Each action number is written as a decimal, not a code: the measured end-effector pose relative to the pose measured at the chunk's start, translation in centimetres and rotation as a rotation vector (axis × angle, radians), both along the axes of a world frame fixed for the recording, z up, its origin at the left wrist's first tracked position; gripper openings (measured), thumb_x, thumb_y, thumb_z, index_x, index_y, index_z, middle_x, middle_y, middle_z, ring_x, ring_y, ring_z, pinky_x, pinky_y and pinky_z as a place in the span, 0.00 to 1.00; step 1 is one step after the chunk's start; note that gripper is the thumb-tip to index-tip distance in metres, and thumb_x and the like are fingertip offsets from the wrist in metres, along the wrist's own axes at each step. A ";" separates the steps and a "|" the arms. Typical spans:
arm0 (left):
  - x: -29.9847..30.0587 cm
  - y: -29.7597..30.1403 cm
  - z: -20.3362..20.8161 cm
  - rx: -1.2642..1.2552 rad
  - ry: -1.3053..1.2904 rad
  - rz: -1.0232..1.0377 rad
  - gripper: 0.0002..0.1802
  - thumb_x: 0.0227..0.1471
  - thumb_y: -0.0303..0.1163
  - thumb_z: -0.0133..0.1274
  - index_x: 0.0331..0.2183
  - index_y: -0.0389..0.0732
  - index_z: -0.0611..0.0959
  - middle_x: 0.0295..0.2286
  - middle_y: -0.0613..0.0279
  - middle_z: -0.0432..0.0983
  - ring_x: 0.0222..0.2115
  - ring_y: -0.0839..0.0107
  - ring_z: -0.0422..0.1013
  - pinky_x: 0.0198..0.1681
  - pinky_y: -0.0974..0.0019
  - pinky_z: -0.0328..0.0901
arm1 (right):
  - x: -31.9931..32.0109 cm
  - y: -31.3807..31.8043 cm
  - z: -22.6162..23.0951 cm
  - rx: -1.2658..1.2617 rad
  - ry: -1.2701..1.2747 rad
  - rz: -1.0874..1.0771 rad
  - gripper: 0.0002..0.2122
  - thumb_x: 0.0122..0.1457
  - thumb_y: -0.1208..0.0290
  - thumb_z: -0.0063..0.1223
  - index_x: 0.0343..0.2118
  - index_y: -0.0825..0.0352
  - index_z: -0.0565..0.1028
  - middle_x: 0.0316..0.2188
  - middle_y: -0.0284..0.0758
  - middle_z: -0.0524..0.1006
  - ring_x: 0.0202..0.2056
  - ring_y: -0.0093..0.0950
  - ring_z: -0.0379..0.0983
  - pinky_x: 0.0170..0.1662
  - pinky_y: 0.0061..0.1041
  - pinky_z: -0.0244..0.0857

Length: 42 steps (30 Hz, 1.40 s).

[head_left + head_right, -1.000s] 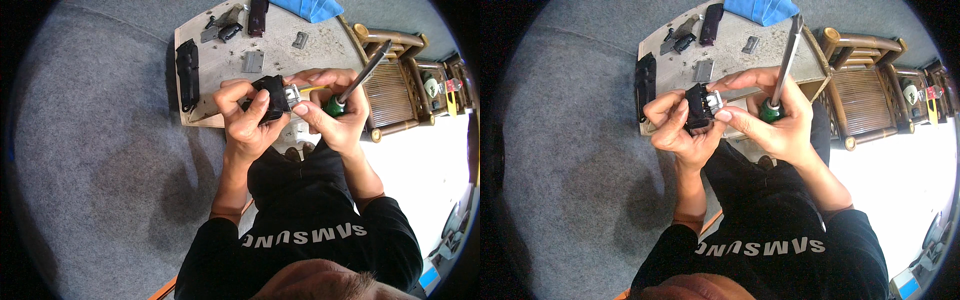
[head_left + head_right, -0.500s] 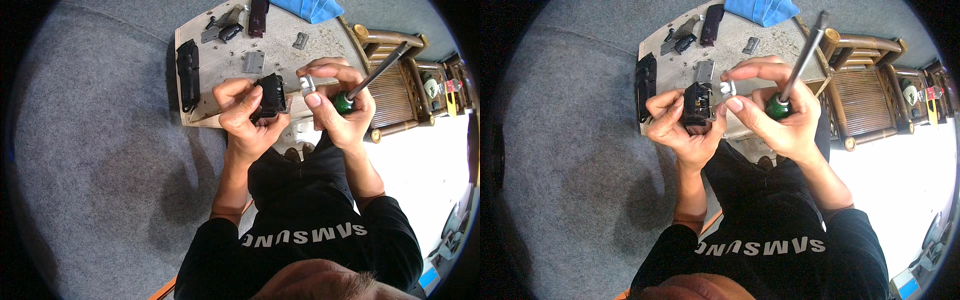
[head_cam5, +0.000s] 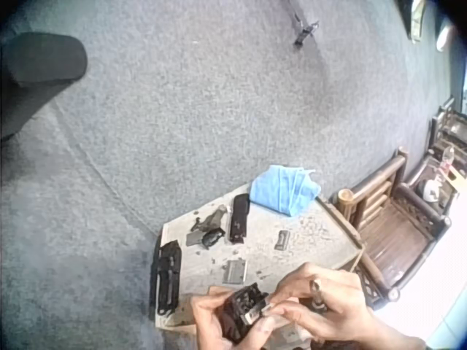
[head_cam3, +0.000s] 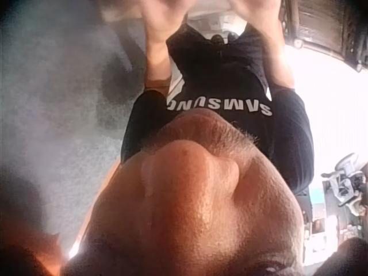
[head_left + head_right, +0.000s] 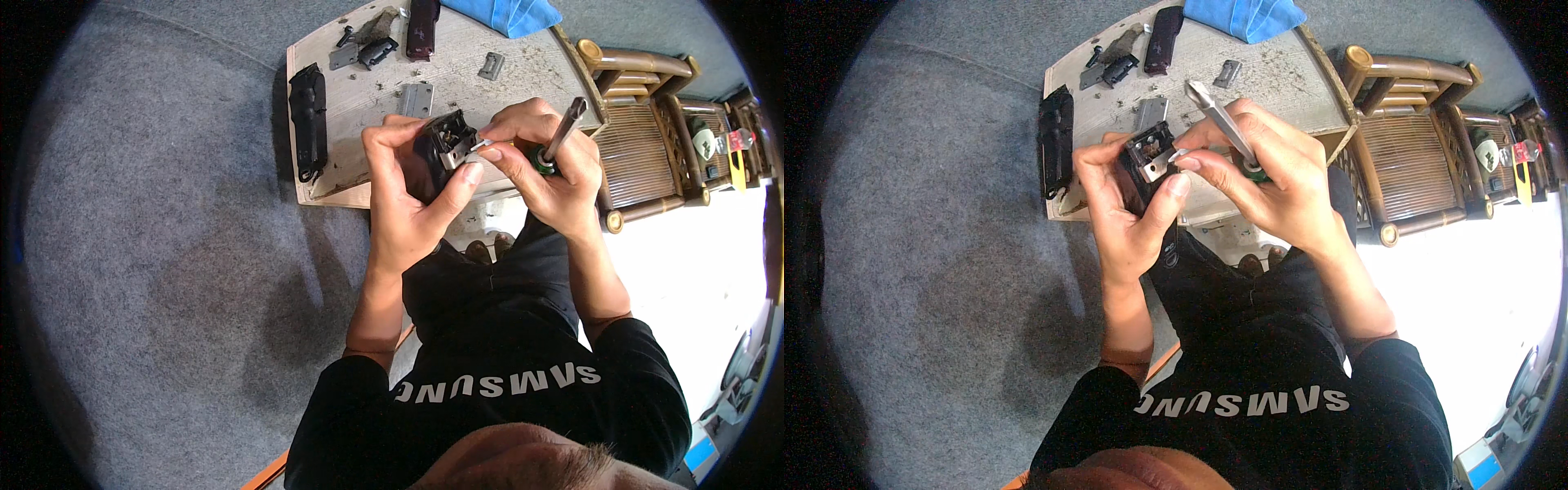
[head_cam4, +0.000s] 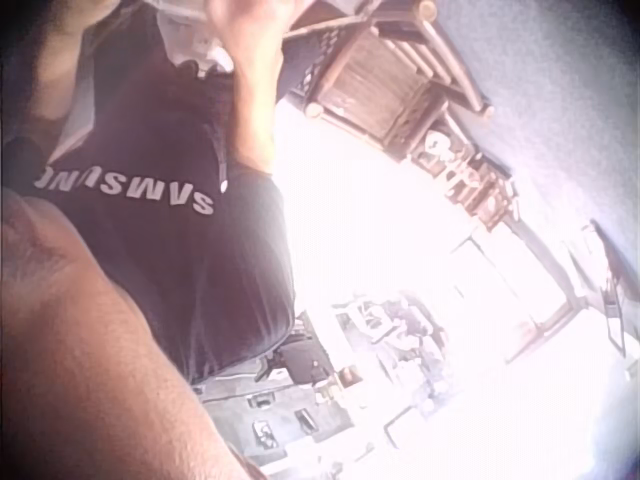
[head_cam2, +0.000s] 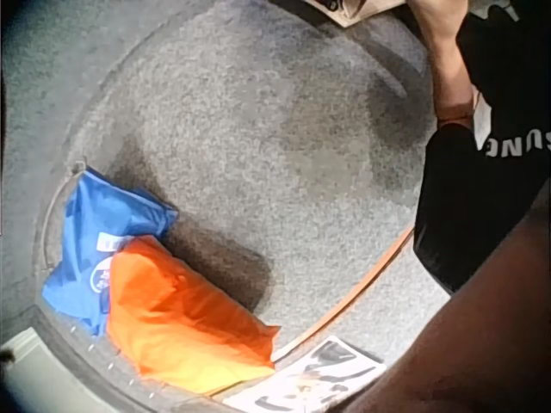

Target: The person uses a screwdriver to remove screws from a hair clipper, detaches the blade assembly and internal components by hand, and wipes the housing with a cloth.

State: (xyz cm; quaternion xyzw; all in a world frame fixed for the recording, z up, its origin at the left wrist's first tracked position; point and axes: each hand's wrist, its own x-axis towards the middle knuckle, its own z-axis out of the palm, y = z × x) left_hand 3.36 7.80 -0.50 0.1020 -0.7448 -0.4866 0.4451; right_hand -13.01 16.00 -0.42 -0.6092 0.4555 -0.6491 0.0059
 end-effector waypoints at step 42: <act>0.0 -0.2 0.5 -0.090 -0.133 0.054 0.28 0.45 0.26 0.70 0.46 0.33 0.74 0.38 0.59 0.70 0.36 0.76 0.71 0.32 0.74 0.72 | -2.2 1.5 1.0 0.154 0.145 0.037 0.09 0.52 0.82 0.63 0.37 0.69 0.83 0.33 0.37 0.78 0.34 0.29 0.79 0.34 0.25 0.72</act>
